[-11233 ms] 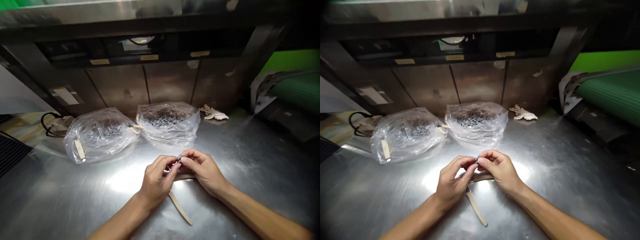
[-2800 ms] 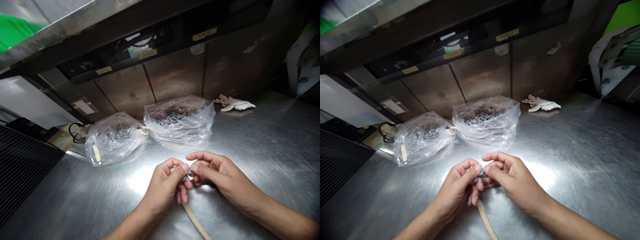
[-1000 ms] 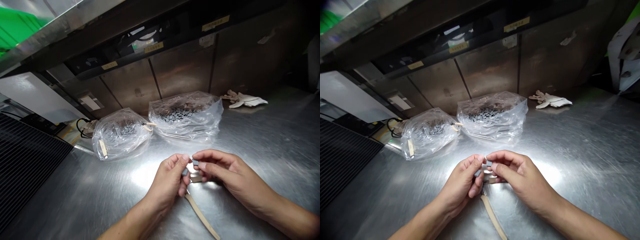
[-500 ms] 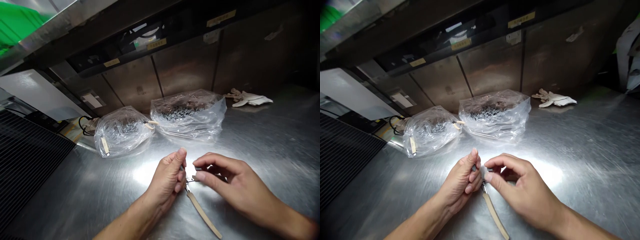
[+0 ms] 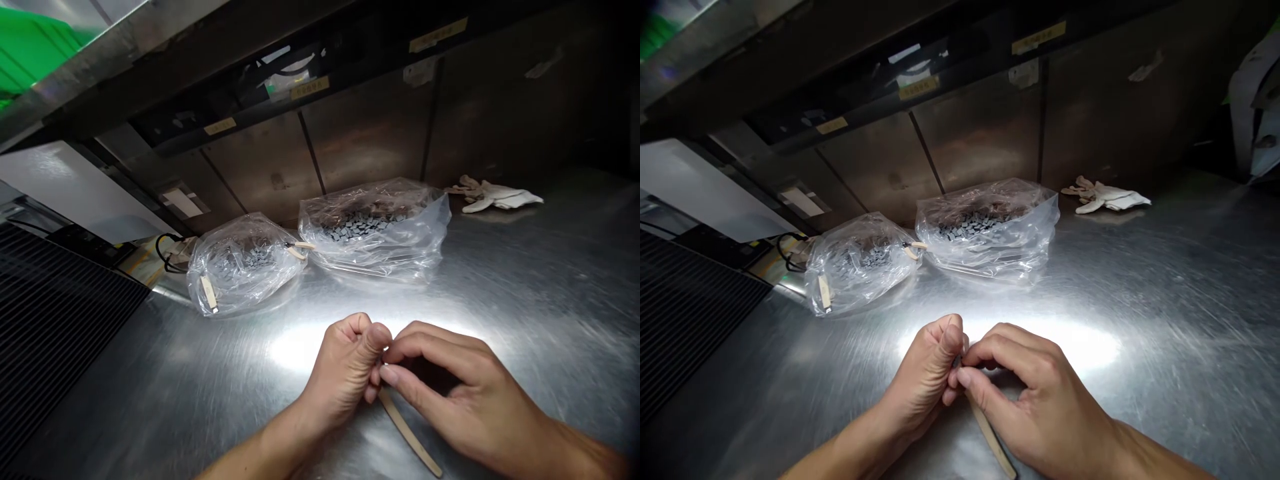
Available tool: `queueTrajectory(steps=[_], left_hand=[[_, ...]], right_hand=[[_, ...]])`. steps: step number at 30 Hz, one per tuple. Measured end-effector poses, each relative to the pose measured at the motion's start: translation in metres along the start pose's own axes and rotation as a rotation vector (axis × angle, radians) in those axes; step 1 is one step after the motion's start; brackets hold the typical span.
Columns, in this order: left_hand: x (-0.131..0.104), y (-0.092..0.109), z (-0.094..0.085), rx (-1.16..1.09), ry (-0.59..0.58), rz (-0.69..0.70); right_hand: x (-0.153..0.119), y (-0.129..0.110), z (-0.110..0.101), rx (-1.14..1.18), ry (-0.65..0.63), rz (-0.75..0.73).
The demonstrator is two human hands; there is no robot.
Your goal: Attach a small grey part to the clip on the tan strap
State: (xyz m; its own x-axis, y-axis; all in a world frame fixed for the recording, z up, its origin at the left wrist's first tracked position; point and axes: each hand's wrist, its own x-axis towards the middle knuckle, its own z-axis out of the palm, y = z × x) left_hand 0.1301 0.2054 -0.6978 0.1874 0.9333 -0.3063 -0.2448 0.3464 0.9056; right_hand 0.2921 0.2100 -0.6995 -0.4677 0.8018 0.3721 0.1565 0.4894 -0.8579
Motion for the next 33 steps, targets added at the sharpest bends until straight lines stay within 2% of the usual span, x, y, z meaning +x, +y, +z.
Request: queueTrajectory(steps=[9, 15, 22, 27, 33], left_hand=[[-0.001, -0.009, -0.001, 0.058, -0.058, 0.004], [-0.004, -0.012, -0.001, 0.080, -0.069, -0.006], [-0.004, -0.012, 0.003, 0.138, -0.048, -0.023], [-0.004, -0.004, 0.005, 0.146, 0.032, 0.020], [-0.007, 0.006, 0.010, -0.051, -0.041, 0.092]], right_hand=[[-0.002, -0.001, 0.000, -0.013, 0.091, -0.054], [-0.002, -0.002, 0.000, 0.066, 0.030, -0.113], [-0.002, -0.003, 0.000, 0.084, 0.034, -0.071], [0.000, 0.001, -0.002, -0.026, 0.129, -0.064], [0.004, 0.002, -0.006, -0.084, 0.257, -0.038]])
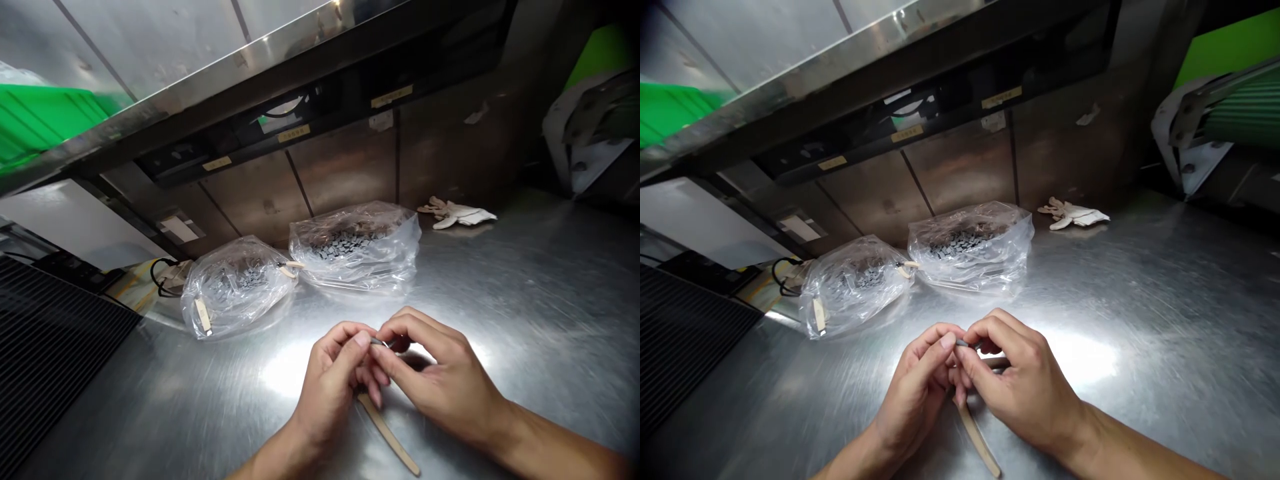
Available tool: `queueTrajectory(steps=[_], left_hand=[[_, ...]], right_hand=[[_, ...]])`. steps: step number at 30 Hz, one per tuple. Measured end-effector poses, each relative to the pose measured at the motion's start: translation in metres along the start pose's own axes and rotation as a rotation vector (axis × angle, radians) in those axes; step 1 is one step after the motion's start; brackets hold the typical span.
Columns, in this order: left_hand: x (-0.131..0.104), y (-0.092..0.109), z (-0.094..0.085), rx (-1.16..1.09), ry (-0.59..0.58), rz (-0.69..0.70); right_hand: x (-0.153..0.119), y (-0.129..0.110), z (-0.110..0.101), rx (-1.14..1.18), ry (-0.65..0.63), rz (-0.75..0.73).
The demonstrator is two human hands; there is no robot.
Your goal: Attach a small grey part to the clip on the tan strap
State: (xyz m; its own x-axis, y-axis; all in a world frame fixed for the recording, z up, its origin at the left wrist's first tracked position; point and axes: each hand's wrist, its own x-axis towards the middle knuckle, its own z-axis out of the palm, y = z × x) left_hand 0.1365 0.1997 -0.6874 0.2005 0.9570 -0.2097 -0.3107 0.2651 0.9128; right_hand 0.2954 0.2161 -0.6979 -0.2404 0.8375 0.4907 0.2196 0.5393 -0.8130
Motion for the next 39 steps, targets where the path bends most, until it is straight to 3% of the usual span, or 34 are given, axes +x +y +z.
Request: queueTrajectory(steps=[14, 39], left_hand=[[-0.0004, -0.0002, -0.0029, -0.026, 0.033, 0.016], [0.0012, -0.0001, -0.0049, 0.002, 0.028, 0.031]], right_hand=[[-0.0003, 0.0035, 0.0016, -0.044, 0.064, -0.083], [-0.0026, 0.0054, 0.0015, -0.025, 0.037, -0.057]])
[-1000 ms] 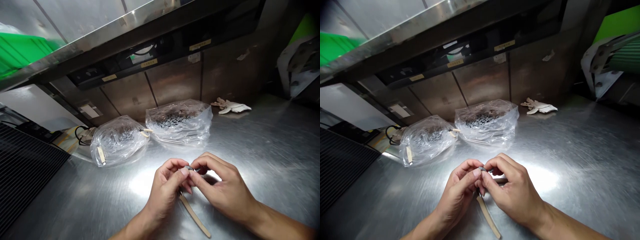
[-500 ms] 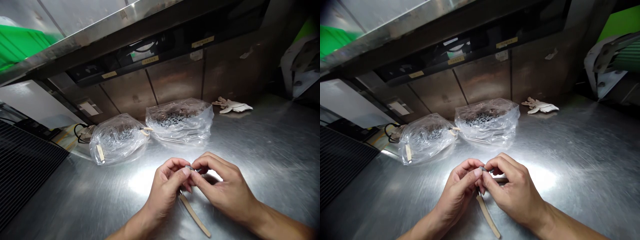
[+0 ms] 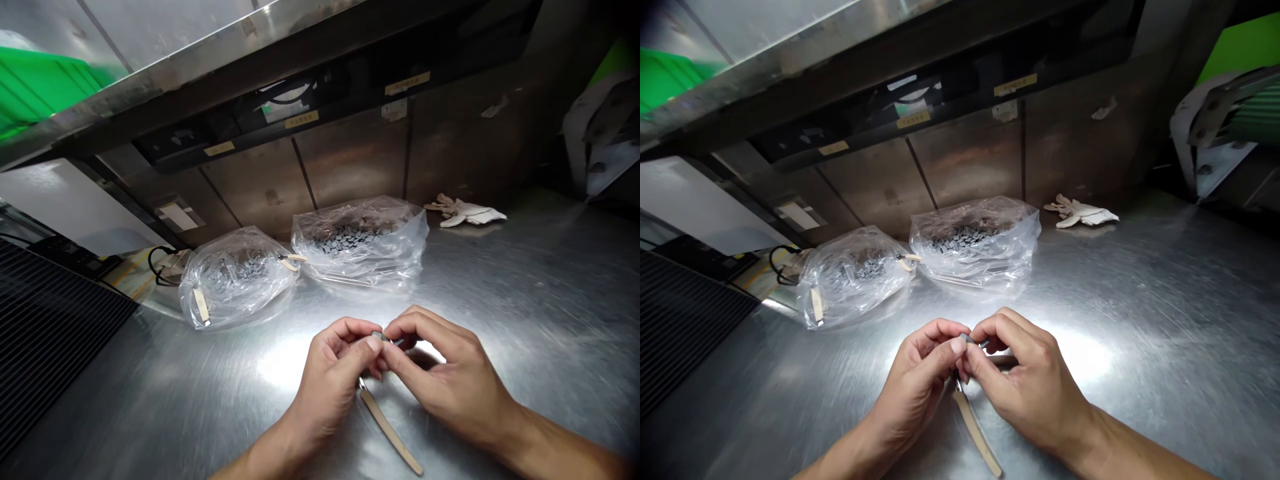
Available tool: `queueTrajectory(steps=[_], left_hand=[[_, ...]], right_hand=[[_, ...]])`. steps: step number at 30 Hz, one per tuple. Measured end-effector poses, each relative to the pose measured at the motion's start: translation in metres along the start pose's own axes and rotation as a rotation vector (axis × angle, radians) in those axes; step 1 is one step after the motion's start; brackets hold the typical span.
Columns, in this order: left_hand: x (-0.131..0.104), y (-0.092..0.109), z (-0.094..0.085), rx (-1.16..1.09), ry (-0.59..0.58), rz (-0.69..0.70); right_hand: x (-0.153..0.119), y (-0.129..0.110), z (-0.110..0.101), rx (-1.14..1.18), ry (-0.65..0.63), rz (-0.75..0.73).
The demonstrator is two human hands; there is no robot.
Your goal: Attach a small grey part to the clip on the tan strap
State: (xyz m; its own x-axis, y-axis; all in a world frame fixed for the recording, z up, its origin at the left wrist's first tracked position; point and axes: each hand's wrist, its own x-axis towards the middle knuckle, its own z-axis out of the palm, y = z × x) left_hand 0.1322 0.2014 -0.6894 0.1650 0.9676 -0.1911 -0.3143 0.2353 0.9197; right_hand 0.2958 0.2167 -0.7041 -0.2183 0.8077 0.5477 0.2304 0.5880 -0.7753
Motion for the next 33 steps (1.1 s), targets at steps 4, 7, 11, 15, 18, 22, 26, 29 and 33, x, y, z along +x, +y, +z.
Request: queueTrajectory(steps=[4, 7, 11, 15, 18, 22, 26, 29, 33], left_hand=[[0.000, 0.000, 0.000, 0.002, 0.010, 0.003], [-0.001, 0.000, 0.001, 0.010, 0.012, 0.003], [-0.001, 0.000, 0.001, 0.011, 0.009, 0.000], [-0.002, 0.002, 0.003, -0.011, -0.004, -0.016], [-0.002, 0.003, 0.003, -0.031, -0.005, -0.016], [-0.001, 0.002, 0.003, -0.044, -0.006, -0.004], [0.001, 0.003, 0.002, -0.020, 0.007, 0.001], [0.003, 0.004, 0.002, -0.007, 0.033, 0.006], [0.009, -0.004, -0.001, 0.045, 0.068, 0.006]], right_hand=[[-0.001, 0.000, 0.000, 0.000, -0.008, 0.021], [-0.001, 0.000, 0.000, 0.004, -0.013, 0.029], [0.000, -0.001, 0.001, 0.006, -0.002, 0.033], [0.001, -0.001, 0.001, 0.022, -0.007, 0.044], [0.001, -0.002, 0.002, 0.032, -0.011, 0.043], [0.001, -0.003, 0.002, 0.048, -0.014, 0.021], [0.001, -0.002, 0.001, 0.070, -0.029, 0.032], [0.000, 0.001, 0.001, 0.075, -0.063, 0.047], [-0.004, 0.009, 0.005, 0.048, -0.087, 0.049]])
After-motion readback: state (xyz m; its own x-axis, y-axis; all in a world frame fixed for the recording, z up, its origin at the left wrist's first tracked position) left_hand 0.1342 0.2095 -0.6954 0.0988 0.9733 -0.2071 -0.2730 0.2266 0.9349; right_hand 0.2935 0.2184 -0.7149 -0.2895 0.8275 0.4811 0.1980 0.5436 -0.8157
